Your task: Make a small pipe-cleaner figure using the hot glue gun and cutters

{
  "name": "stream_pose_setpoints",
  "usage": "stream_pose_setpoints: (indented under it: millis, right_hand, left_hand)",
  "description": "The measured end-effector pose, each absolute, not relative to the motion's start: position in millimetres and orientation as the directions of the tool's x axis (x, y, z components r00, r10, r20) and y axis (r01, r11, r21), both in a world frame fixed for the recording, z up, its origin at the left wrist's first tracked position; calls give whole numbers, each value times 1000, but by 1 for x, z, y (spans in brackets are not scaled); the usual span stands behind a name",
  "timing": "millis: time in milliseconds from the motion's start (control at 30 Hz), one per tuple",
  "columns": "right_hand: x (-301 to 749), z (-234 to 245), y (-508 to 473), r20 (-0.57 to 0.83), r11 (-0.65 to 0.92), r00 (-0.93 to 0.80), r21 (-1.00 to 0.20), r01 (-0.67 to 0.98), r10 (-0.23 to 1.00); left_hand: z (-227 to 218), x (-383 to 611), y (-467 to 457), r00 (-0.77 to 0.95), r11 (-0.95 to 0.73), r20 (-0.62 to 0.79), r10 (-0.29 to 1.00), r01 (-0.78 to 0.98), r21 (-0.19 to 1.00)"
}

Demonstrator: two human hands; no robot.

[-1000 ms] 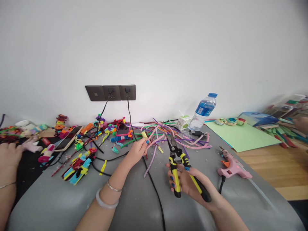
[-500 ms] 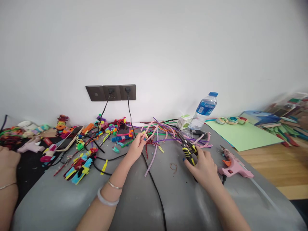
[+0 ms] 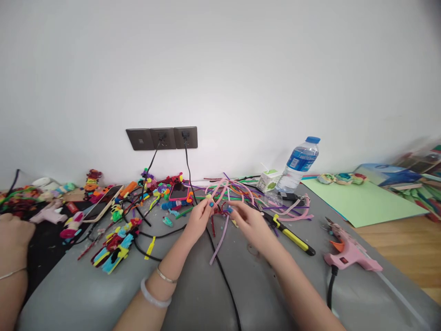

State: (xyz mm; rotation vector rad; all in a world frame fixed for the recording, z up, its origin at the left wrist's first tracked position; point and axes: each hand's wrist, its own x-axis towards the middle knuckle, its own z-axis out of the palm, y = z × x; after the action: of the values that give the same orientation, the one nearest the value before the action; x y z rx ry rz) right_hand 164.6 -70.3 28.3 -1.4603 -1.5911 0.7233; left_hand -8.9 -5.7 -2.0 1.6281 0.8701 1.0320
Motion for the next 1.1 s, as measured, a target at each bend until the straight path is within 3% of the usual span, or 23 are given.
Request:
stream_pose_setpoints:
  millis: [100, 267, 400, 467, 600, 733, 900, 1100]
  right_hand:
    - [132, 34, -38, 229, 230, -54, -881, 413, 972]
    - [138, 40, 15, 177, 234, -217, -932, 277, 960]
    - [180, 44, 42, 32, 35, -377, -999, 0, 926]
    - [197, 40, 49, 29, -28, -355, -988, -154, 934]
    - [210, 29, 56, 100, 15, -266, -952, -307, 959]
    - [212, 27, 58, 140, 44, -182, -892, -450, 973]
    - [214, 31, 57, 134, 46, -158, -885, -463, 978]
    - [206, 24, 57, 94, 38, -127, -921, -387, 987]
  left_hand:
    - [-1, -12, -7, 363, -387, 309, 879, 164, 907]
    - [1, -26, -1, 272, -395, 317, 909, 316, 863]
    - [2, -32, 2, 219, -386, 328, 919, 328, 862]
    - [2, -32, 0, 186, -359, 312, 932, 343, 868]
    - [4, -31, -4, 191, -303, 240, 952, 459, 835]
    - [13, -19, 3, 265, -396, 295, 918, 581, 711]
    - [29, 13, 27, 428, -552, 351, 833, 596, 583]
    - [20, 30, 42, 377, -623, 497, 782, 482, 616]
